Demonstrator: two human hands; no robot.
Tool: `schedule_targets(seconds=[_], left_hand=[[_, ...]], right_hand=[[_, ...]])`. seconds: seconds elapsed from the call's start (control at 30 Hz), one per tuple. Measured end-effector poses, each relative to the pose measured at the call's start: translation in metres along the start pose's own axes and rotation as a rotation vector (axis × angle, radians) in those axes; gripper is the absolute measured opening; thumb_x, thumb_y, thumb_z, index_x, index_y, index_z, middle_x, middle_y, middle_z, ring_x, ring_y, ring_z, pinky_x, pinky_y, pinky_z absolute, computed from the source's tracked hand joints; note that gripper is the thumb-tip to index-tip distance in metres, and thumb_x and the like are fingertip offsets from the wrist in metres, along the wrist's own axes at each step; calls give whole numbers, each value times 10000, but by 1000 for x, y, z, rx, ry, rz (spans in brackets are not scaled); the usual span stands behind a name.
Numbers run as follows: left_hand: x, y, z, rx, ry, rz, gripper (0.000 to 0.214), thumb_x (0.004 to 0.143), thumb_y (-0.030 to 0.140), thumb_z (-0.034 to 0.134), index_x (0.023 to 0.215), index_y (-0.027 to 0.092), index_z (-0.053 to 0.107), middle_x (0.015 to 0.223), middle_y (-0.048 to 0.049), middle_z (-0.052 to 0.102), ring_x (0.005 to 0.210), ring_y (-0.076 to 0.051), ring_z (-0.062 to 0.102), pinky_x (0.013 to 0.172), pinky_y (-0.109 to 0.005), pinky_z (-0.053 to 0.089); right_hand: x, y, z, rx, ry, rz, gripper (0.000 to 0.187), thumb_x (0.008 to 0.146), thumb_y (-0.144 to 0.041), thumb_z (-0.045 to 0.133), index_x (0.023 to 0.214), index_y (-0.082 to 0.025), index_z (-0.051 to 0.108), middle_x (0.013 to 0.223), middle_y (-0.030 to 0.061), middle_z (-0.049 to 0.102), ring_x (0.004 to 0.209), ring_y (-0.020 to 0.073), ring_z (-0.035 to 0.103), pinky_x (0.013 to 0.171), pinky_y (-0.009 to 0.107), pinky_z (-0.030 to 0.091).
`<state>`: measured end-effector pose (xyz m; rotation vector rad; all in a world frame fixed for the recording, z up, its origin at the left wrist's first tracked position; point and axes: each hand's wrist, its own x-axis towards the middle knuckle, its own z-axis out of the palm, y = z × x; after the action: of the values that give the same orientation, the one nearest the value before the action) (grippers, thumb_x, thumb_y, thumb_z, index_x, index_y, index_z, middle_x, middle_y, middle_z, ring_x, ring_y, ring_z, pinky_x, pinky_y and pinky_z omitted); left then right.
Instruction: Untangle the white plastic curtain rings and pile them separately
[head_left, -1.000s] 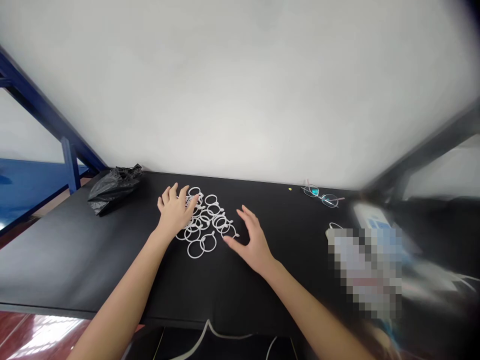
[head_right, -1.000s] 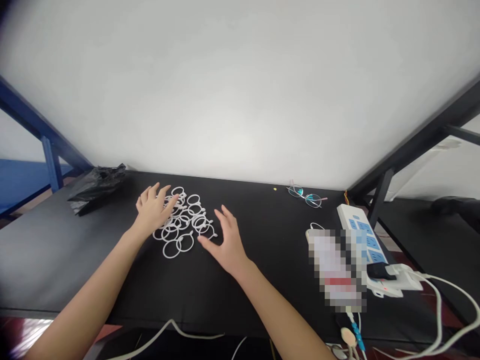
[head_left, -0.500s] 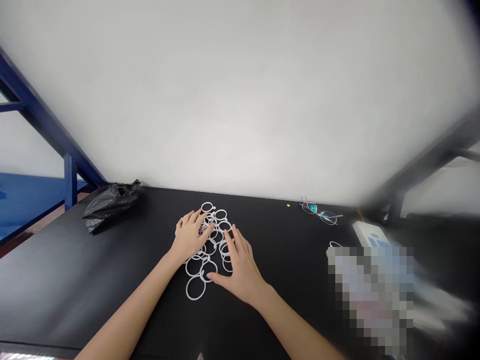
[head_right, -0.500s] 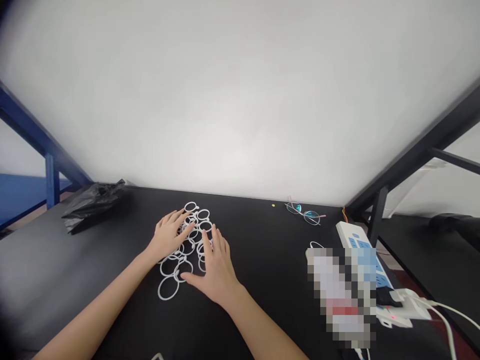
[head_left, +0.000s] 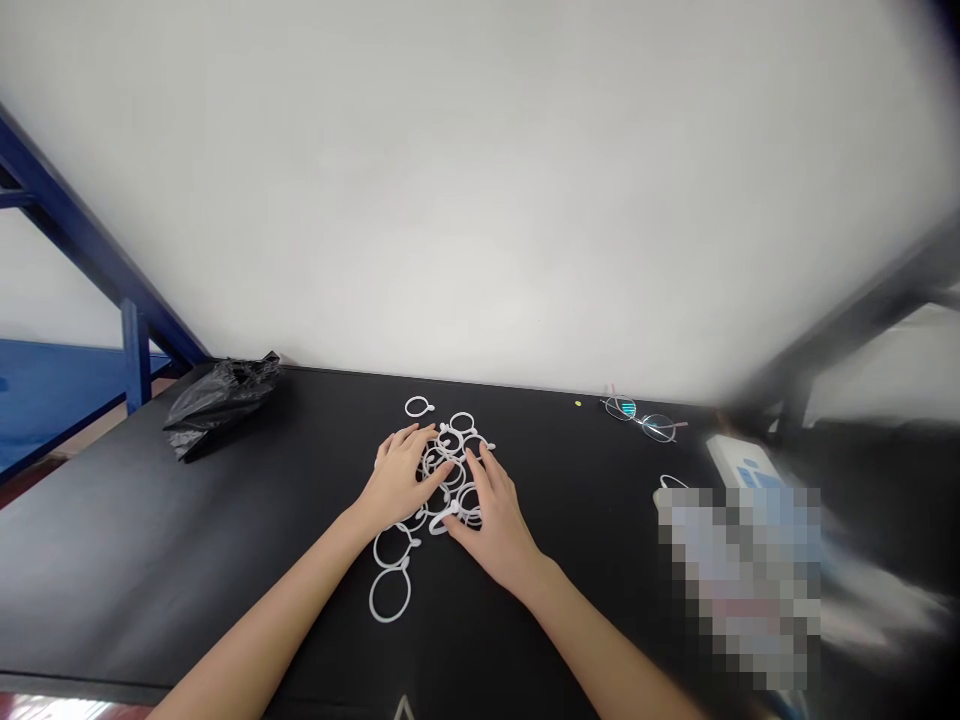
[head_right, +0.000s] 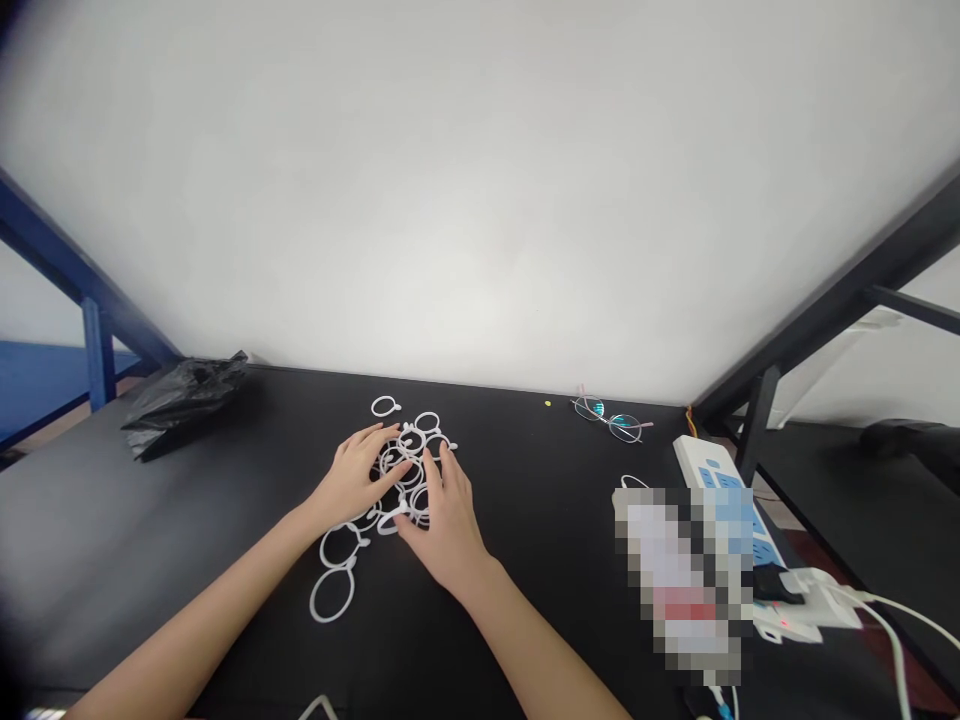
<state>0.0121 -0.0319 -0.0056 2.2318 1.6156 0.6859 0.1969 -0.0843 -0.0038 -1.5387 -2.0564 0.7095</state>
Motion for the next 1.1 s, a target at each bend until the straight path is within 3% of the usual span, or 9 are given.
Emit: schedule_targets(seconds=[0.17, 0.27, 0.4, 0.53, 0.6, 0.7, 0.87, 1.1], left_hand=[[-4, 9, -1, -133, -10, 35, 445, 949, 497, 457, 1310, 237, 478, 1327, -88, 582, 1264, -281, 491, 1061, -487, 376], [-2, 11, -4, -190, 32, 41, 431, 963, 475, 439, 1316, 228, 462, 1344, -104, 557, 1250, -267, 493, 1041, -460, 405], [11, -4, -9, -97, 136, 12, 358, 959, 430, 446, 1239, 223, 531, 1400, -118, 510, 1317, -299, 428, 1073, -524, 353], [29, -28, -10, 13, 57, -36, 508, 915, 515, 496, 1335, 229, 487, 1528, -133, 378, 1416, -368, 293, 1093, -616, 274], [36, -35, -10, 10, 18, -10, 526, 909, 528, 500, 1336, 222, 489, 1479, -131, 451, 1394, -356, 346, 1118, -605, 244], [39, -36, -11, -64, -5, 93, 477, 914, 504, 490, 1281, 202, 532, 1313, -116, 598, 1258, -307, 512, 1088, -519, 351], [26, -30, -23, -172, -67, 154, 413, 912, 502, 493, 1179, 201, 588, 1174, -92, 663, 1092, -256, 614, 965, -404, 487], [-17, -29, -57, -142, -202, 99, 504, 869, 600, 539, 1218, 239, 580, 1265, -82, 628, 1190, -281, 564, 1032, -444, 448]], right_hand=[[3, 11, 2, 80, 102, -3, 736, 804, -171, 585, 1482, -289, 322, 1580, 104, 280, 1455, 317, 280, 1135, 564, 351], [5, 17, 2, 124, 184, -14, 687, 806, -148, 560, 1454, -262, 365, 1557, 114, 321, 1448, 304, 299, 1149, 549, 338], [6, 18, 0, 142, 216, -11, 650, 818, -182, 566, 1439, -242, 383, 1545, 131, 337, 1438, 312, 318, 1138, 555, 350], [5, 13, -2, 111, 180, -20, 661, 837, -285, 603, 1450, -228, 365, 1569, 147, 294, 1456, 337, 270, 1135, 583, 328], [5, 12, -3, 90, 161, -25, 689, 838, -346, 622, 1459, -212, 353, 1579, 156, 271, 1467, 347, 241, 1146, 589, 302], [7, 11, -6, 75, 130, -15, 751, 840, -440, 630, 1480, -196, 319, 1594, 168, 231, 1475, 363, 209, 1148, 600, 287], [9, 13, -10, 79, 104, -15, 792, 826, -476, 648, 1488, -203, 309, 1590, 162, 248, 1477, 360, 204, 1150, 601, 277], [9, 15, -15, 210, 194, 1, 709, 850, -492, 598, 1449, -186, 374, 1555, 161, 330, 1454, 307, 290, 1162, 527, 294]])
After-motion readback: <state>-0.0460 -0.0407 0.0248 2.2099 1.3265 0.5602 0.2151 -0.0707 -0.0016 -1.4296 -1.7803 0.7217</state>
